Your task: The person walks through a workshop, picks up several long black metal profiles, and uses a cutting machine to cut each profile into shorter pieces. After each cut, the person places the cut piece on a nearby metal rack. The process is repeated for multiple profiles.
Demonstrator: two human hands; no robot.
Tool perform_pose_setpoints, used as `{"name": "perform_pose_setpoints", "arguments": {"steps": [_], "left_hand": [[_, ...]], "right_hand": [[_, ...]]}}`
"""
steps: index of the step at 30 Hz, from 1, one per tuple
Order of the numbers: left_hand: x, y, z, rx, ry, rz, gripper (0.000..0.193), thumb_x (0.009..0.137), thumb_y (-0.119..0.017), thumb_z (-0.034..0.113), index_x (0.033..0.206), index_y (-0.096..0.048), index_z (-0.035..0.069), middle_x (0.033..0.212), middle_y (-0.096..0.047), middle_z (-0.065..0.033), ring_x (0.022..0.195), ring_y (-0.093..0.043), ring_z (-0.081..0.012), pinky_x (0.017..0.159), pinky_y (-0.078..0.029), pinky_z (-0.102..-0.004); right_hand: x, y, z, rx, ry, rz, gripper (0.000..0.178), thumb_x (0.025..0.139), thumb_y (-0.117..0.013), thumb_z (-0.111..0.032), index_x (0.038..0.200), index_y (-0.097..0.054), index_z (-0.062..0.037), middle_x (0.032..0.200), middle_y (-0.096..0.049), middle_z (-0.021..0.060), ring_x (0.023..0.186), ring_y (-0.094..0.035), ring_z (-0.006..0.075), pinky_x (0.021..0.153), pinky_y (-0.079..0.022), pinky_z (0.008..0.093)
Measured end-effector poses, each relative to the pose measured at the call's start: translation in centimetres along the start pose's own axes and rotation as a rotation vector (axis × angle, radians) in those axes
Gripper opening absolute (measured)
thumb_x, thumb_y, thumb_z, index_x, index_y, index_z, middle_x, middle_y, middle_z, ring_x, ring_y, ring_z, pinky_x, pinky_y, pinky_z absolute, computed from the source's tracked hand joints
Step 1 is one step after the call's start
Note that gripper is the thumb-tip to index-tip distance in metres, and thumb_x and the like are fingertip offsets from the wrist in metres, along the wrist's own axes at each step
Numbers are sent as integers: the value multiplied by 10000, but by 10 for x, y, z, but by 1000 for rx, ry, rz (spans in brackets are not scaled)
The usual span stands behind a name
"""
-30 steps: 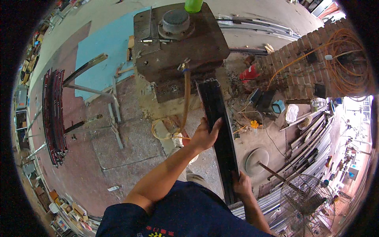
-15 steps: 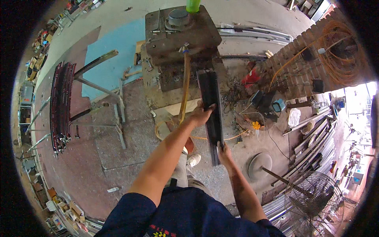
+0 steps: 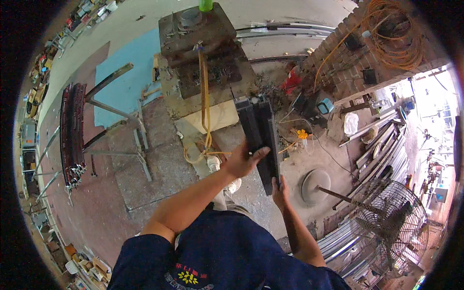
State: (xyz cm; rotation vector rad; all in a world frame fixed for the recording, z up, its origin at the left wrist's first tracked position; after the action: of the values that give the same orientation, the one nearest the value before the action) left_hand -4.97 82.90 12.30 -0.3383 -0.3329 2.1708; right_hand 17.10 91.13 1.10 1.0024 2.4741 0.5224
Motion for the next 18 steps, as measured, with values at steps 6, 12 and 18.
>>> {"name": "perform_pose_setpoints", "arguments": {"steps": [6,12,18], "left_hand": [[-35,-25,39,56,-99,-74,610,884,-648,267,1329,-286,60,1125,-572,-84,932,-562,-138,773,-485,-298],[-69,-22,80,180,-178,-45,611,875,-659,206,1329,-283,45,1149,-586,-120,1000,-587,-160,807,-495,-334],[-105,12,111,153,-229,92,576,874,-660,208,1306,-317,41,1158,-578,-120,1025,-570,-152,834,-484,-330]], "right_hand": [[-29,26,-15,-18,39,-91,217,938,-494,-95,1124,-528,11,925,-574,32,831,-486,118,731,-434,286],[-32,8,-36,298,116,-52,248,858,-577,-87,1083,-536,6,899,-611,120,827,-529,165,724,-452,338],[-36,-11,-75,57,196,-173,248,825,-573,-69,1065,-548,-7,895,-620,98,817,-534,160,732,-450,319]]}}
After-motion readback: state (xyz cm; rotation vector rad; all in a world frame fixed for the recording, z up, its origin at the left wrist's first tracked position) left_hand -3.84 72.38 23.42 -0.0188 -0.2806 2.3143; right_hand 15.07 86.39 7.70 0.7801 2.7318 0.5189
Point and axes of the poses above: each hand's wrist, its own x-axis towards the middle knuckle, its own y-axis out of the back of the hand, z = x × y, the point moved 4 cm from there along x, towards the middle knuckle
